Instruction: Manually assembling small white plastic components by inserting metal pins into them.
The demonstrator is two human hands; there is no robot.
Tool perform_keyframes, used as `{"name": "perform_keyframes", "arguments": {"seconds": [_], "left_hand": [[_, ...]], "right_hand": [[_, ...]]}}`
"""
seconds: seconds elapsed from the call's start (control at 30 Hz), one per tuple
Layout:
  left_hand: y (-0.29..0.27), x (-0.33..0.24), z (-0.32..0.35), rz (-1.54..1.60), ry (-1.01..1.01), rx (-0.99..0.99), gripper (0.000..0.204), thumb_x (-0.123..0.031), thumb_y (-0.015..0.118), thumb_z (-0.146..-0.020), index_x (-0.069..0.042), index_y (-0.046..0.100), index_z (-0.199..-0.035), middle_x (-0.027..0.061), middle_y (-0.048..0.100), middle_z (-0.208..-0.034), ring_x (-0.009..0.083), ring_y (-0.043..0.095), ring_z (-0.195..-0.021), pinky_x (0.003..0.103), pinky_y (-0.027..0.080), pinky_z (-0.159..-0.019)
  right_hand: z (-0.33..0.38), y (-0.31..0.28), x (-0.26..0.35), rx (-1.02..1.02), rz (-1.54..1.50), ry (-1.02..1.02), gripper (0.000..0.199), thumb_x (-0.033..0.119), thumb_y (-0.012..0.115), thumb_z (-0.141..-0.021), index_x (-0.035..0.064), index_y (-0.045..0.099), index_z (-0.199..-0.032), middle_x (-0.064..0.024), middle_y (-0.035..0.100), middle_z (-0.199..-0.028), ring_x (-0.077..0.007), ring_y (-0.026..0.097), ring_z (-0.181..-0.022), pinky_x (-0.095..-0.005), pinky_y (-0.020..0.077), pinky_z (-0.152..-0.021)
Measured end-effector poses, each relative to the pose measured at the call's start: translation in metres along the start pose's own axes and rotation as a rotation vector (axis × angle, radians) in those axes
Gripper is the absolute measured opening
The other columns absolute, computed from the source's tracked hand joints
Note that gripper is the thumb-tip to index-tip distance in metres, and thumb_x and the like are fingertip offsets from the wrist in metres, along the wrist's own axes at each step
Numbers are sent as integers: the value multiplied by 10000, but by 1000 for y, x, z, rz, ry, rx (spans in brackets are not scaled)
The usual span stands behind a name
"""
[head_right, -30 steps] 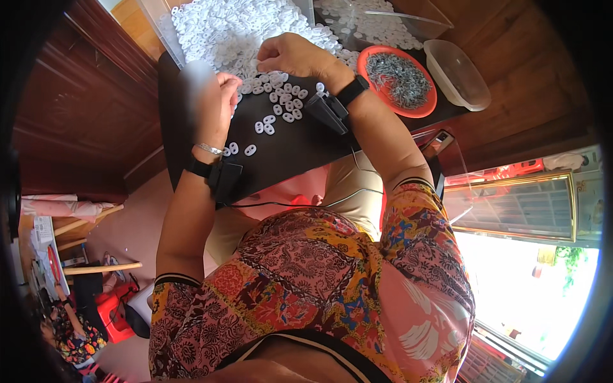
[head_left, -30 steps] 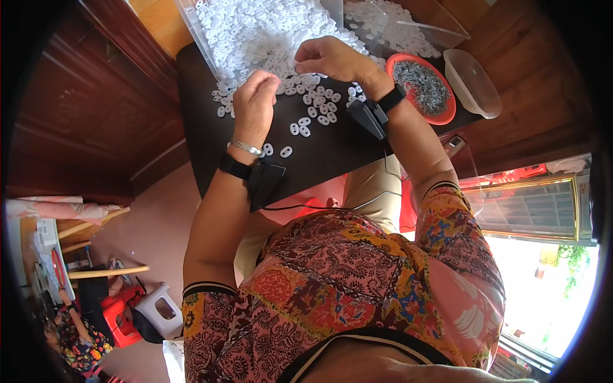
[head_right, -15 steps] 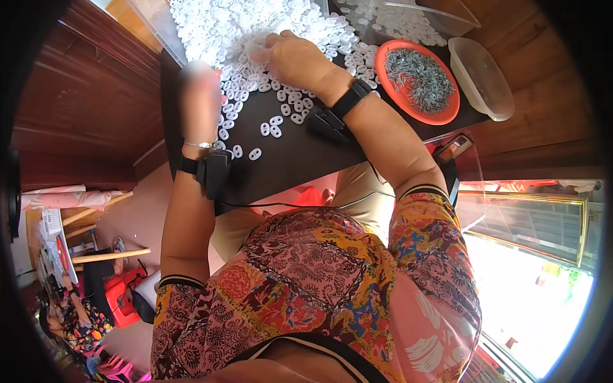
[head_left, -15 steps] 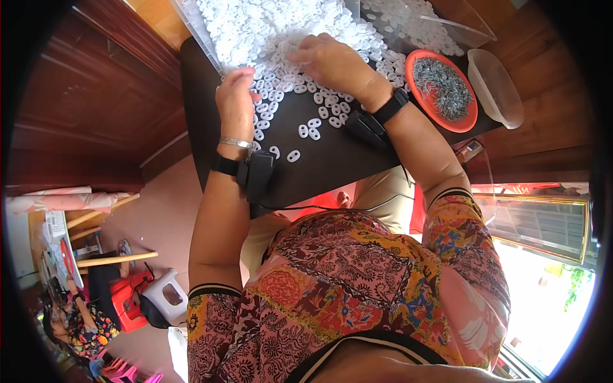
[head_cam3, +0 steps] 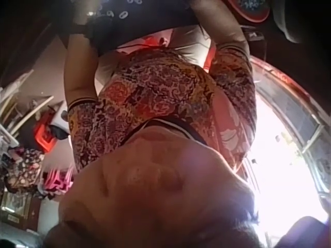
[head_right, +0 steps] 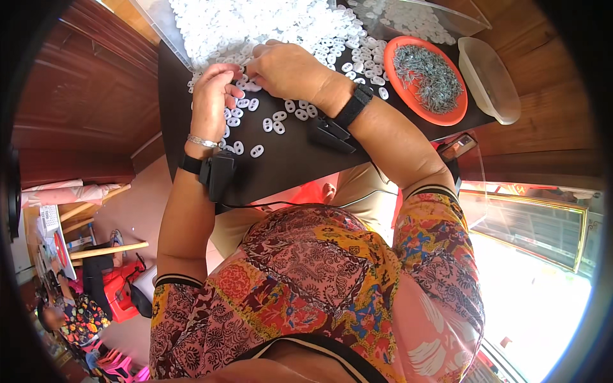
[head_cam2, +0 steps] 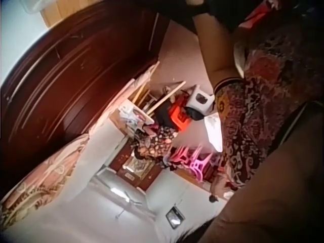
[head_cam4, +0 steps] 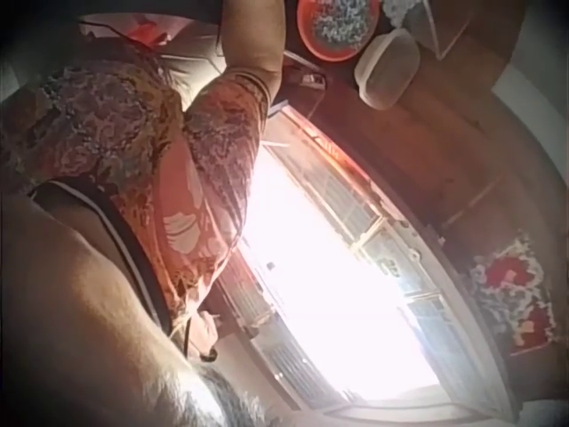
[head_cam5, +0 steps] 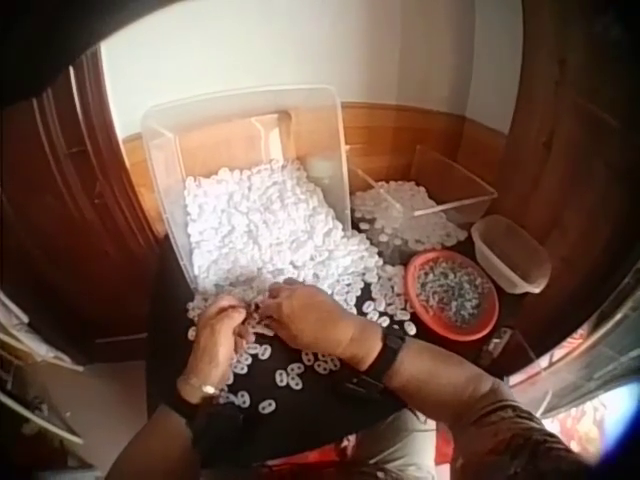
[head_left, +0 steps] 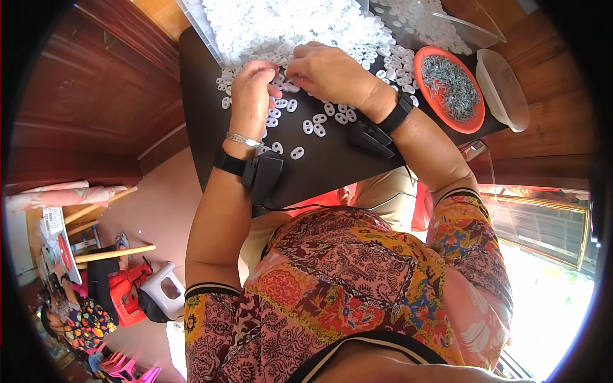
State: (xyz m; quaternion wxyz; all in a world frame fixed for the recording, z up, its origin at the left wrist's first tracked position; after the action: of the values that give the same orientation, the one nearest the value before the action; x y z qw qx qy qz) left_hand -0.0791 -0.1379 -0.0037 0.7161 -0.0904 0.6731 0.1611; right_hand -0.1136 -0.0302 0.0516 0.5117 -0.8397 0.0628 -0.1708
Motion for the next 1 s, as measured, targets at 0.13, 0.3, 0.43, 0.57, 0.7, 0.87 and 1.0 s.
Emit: {"name": "perform_keyframes", "arguments": {"seconds": [0.13,0.3,0.43,0.57,0.7,0.87,1.0], "left_hand": [[1,-2,3,4,-6,-5,180,-131,499,-850,-8,612,-918,75,615,-869,91,534,-561,211,394,-449],[3,-9,6,17,18,32,177,-154,513,-853,-20,615,-909,67,621,-836,82,521,-556,202,389,-463],[16,-19,15,-6,48,144,185,-202,526,-864,-37,605,-888,45,618,-768,65,504,-548,190,378,-467],[24,-17,20,-53,7,196,173,-211,472,-907,-65,548,-856,20,580,-722,51,500,-566,181,374,-504],[19,-9,16,-14,4,172,187,-223,516,-878,-54,554,-807,17,562,-667,60,483,-509,186,363,-442],[12,-17,16,9,61,109,193,-218,507,-888,-49,555,-807,23,553,-649,70,479,-496,191,361,-431],[9,-23,16,36,104,77,176,-188,506,-893,-43,554,-807,22,549,-648,70,479,-504,191,373,-445]], "right_hand": [[-1,0,-11,-4,37,54,103,133,636,-766,85,655,-855,-85,597,-818,-265,588,-855,-360,485,-751],[1,-10,-34,-50,-432,305,152,127,634,-825,51,650,-957,-50,626,-833,-154,593,-799,-275,467,-747],[5,0,-39,-12,-885,414,200,166,611,-881,1,639,-990,-19,640,-891,-81,556,-819,-223,441,-764],[3,0,-32,-19,-913,387,201,178,609,-856,2,664,-934,-49,669,-832,-97,586,-801,-250,472,-756],[3,-5,-21,-1,-843,387,180,150,605,-857,-3,660,-934,-57,672,-838,-107,596,-798,-255,477,-757],[4,-12,-25,-59,-831,344,167,120,593,-878,-11,636,-973,-25,646,-843,-75,561,-796,-223,457,-745],[9,-15,-37,-49,-745,414,153,105,595,-874,-12,639,-962,-26,650,-844,-75,563,-801,-221,456,-747]]}}
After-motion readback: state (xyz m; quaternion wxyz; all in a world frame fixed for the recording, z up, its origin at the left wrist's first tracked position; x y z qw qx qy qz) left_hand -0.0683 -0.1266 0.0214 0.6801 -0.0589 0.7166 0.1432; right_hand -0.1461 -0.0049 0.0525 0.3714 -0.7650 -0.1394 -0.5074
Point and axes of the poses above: each hand's wrist, its own z-axis away from the middle knuckle, its own y-axis out of the palm, x = y × z, the point moved 9 cm from there along -z, towards the middle knuckle
